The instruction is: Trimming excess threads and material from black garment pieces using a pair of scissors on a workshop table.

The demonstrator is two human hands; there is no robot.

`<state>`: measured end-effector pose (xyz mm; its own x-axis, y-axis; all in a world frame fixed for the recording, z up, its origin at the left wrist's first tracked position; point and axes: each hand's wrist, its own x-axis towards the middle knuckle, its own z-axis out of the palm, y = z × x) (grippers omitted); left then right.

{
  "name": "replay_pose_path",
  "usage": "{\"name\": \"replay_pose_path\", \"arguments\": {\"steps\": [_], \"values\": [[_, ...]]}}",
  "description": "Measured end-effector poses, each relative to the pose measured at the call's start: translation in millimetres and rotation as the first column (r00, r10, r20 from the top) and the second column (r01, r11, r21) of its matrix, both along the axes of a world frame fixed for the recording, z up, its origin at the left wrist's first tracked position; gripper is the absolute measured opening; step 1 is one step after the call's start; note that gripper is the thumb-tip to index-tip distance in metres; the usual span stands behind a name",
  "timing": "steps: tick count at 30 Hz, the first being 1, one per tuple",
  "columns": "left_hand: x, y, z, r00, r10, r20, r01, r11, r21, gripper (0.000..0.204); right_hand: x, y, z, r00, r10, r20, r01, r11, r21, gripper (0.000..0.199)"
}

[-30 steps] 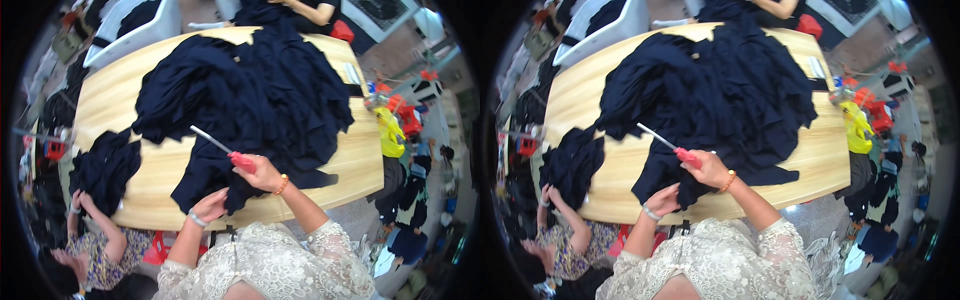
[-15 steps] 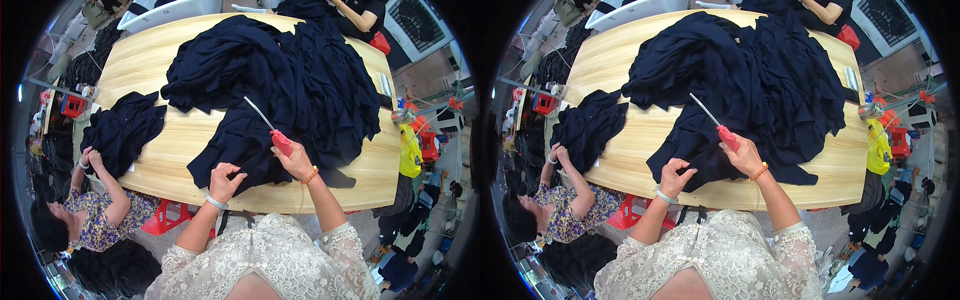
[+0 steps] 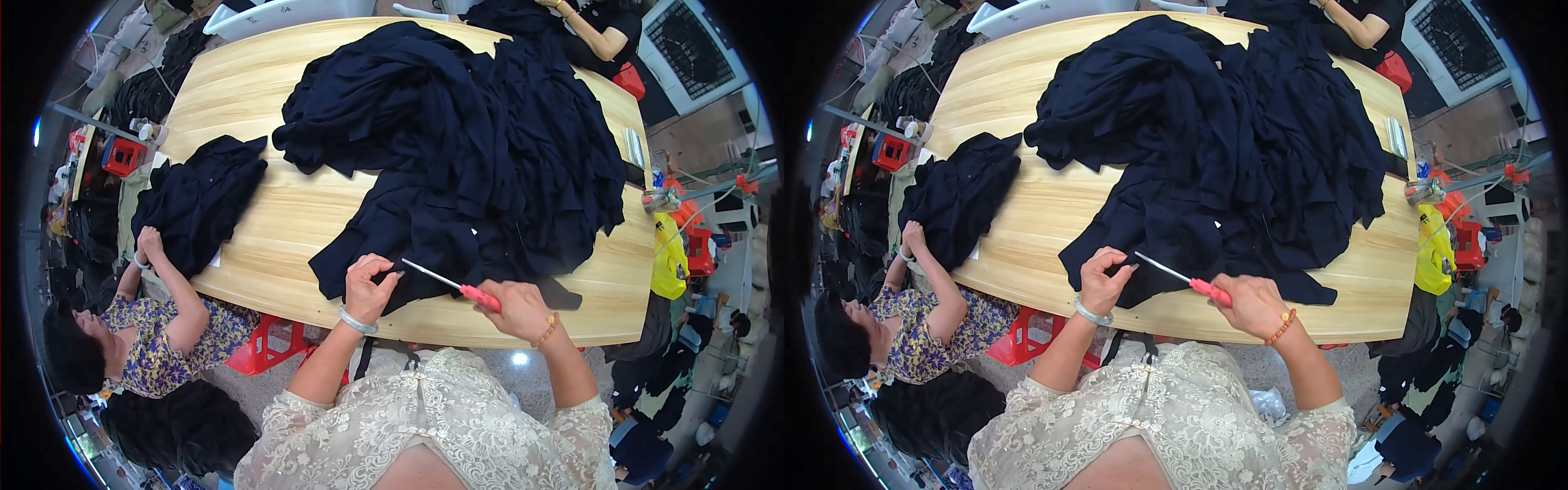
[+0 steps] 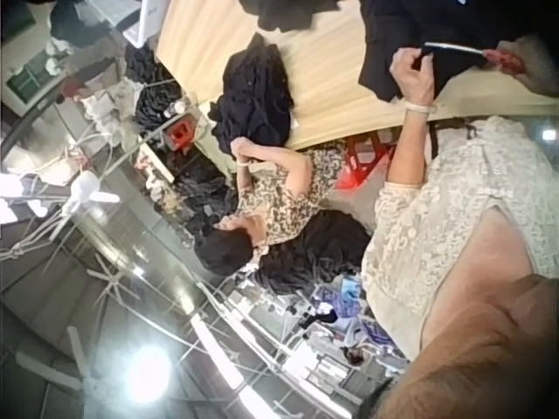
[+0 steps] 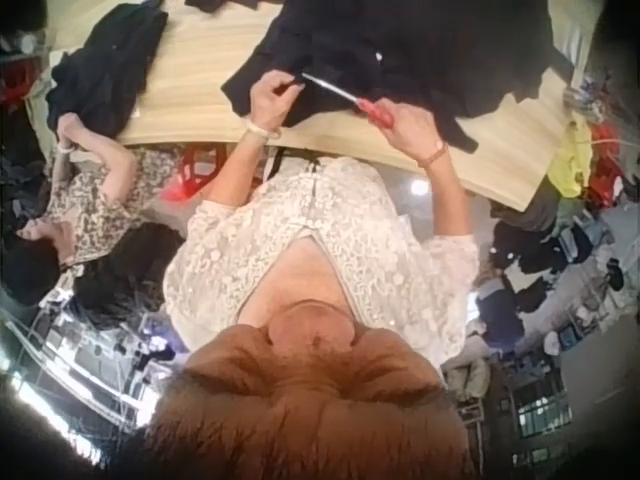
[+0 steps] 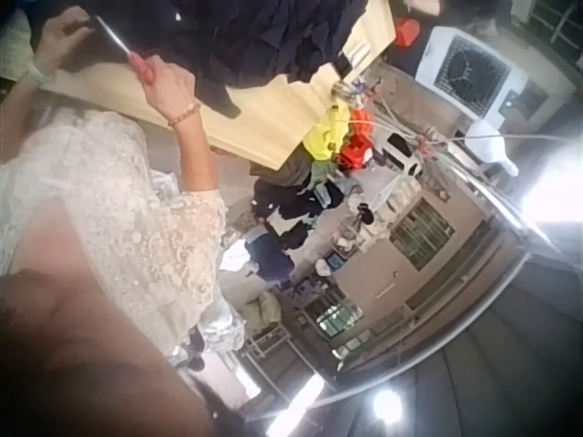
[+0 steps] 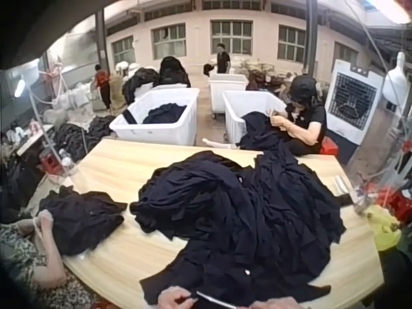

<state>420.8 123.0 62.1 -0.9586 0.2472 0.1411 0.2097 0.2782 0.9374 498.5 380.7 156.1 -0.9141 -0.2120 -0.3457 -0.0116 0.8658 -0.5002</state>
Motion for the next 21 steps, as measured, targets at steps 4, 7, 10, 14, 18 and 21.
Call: {"name": "replay_pose_path", "arguments": {"steps": [4, 7, 10, 14, 18, 21], "values": [[-1, 4, -7, 1.000, 0.017, -0.012, -0.017, 0.999, -0.041, 0.012, 19, -1, 10, 0.997, 0.044, 0.070, -0.048, 0.997, 0.056, 0.022], [-3, 2, -3, 1.000, -0.027, 0.007, 0.027, 0.998, -0.049, 0.012, 12, -5, 19, 0.996, 0.001, 0.090, -0.009, 0.996, 0.093, 0.026], [-2, 2, -4, 0.997, -0.057, 0.057, 0.059, 0.997, -0.041, 0.011, 14, -5, 11, 0.987, 0.060, 0.152, -0.063, 0.998, 0.013, 0.028], [2, 0, -8, 0.977, -0.105, 0.186, 0.078, 0.987, 0.144, 0.007, 10, -7, -2, 0.997, 0.016, 0.080, -0.003, 0.988, -0.156, 0.042], [25, 22, 12, 0.868, -0.370, 0.333, 0.298, 0.922, 0.248, 0.011, -14, -30, -15, 0.988, 0.038, 0.149, 0.049, 0.841, -0.538, 0.071], [25, 21, 11, 0.898, -0.358, 0.257, 0.309, 0.927, 0.211, 0.015, -26, -40, -40, 0.997, 0.034, 0.066, 0.014, 0.788, -0.616, 0.055]]}}
